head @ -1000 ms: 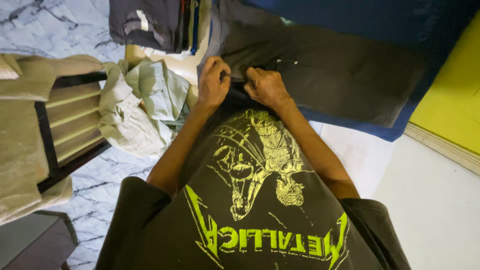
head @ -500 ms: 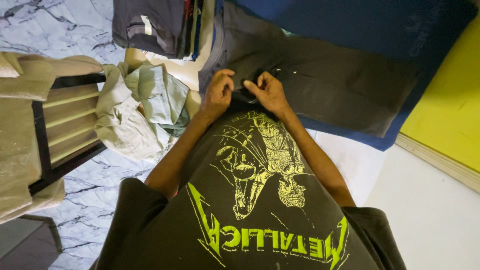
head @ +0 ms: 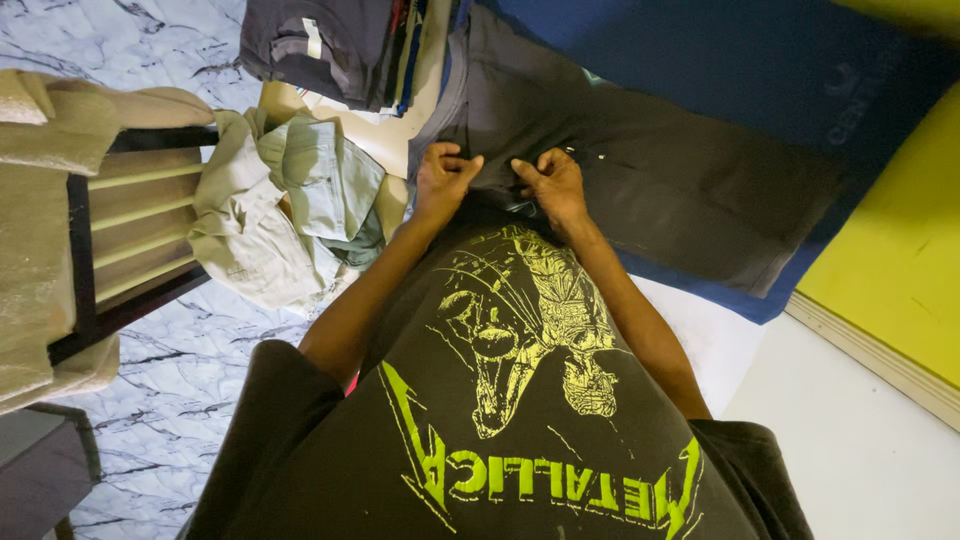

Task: The person folds two dark t-shirts on a blue mat. They smooth each shirt, fold the sides and bottom up, then fold the top down to create a compact rectangle before placing the finished shirts aside.

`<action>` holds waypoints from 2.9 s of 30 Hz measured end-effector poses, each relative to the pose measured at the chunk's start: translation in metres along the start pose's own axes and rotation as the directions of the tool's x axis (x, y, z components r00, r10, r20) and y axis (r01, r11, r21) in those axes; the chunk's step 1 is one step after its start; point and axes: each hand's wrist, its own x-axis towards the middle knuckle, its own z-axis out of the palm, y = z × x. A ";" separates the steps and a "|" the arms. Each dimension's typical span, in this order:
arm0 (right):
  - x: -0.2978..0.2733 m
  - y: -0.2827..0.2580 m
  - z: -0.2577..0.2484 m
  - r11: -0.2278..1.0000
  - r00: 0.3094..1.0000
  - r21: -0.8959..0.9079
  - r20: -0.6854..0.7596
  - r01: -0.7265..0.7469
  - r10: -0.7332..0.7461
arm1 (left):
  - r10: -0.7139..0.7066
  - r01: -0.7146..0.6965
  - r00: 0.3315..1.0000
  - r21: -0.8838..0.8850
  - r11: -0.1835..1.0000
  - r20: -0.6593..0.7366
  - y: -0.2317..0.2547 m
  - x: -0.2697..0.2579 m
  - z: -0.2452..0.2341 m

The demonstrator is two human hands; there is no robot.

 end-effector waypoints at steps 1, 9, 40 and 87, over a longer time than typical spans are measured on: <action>0.000 -0.001 0.000 0.999 1.000 -0.024 -0.010 -0.026 0.026 | 0.022 -0.023 1.000 0.067 0.998 0.018 -0.004 0.002 0.001; -0.008 -0.007 -0.003 0.987 0.995 -0.146 0.066 -0.068 0.079 | 0.325 -0.305 0.946 0.347 0.887 0.000 0.007 -0.005 0.001; -0.170 -0.203 0.061 -0.035 0.396 -0.557 0.632 0.830 -0.666 | 0.675 -0.314 0.720 0.791 0.525 -0.162 0.212 -0.171 -0.023; -0.194 -0.203 -0.028 -0.238 0.267 -0.509 0.729 0.827 -0.631 | 0.743 -0.106 0.549 0.850 0.516 -0.383 0.206 -0.220 0.070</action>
